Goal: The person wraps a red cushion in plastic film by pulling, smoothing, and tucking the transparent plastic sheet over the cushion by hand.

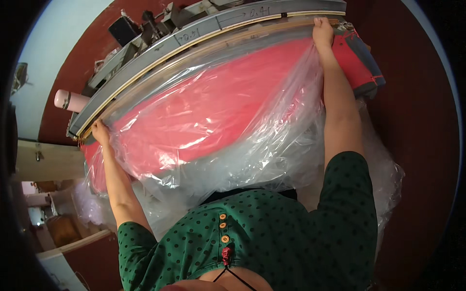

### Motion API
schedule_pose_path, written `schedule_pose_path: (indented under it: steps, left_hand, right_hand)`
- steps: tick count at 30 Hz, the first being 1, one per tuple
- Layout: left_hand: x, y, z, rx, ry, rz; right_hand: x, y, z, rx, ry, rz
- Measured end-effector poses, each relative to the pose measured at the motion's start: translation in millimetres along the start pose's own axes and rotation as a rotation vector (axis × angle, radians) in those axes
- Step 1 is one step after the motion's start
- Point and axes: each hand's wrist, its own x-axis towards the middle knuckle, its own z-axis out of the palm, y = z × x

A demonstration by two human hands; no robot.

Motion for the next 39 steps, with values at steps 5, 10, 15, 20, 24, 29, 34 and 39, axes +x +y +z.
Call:
schedule_pose_path:
  steps: [5,10,15,20,24,29,34,39]
  left_hand:
    - [2.3,-4.5,4.9,-0.221,-0.022,-0.027]
    - [7.9,-19.6,-5.0,0.014,0.125,0.105]
    - [-2.0,1.1,7.3,-0.177,0.219,-0.089]
    - [-28.2,47.1,-18.6,-0.139,-0.065,-0.128]
    - [-73.9,129.2,-31.7,-0.241,-0.121,0.153]
    - [-102.0,153.0,-87.1,-0.326,0.163,0.228]
    - [-120.1,106.9,-129.0,0.356,0.055,0.071]
    - [-180.2,103.4,-108.9,0.818,-0.455,0.475]
  right_hand:
    - [-0.4,-4.3,-2.7,0.038,0.006,0.201]
    - [8.2,5.3,-5.9,0.017,0.075,0.379]
    - [11.3,8.4,-6.8,0.112,0.121,0.398]
    - [2.3,-75.3,-11.6,-0.108,0.213,0.449]
    - [-33.2,-197.1,-5.7,0.127,0.058,-0.307]
    - [-134.5,-331.8,2.9,0.465,-0.518,-0.818]
    - [-153.7,-304.8,-15.1,0.61,-1.338,-0.166]
    - [-78.1,-112.6,-72.3,0.24,-0.682,-0.062]
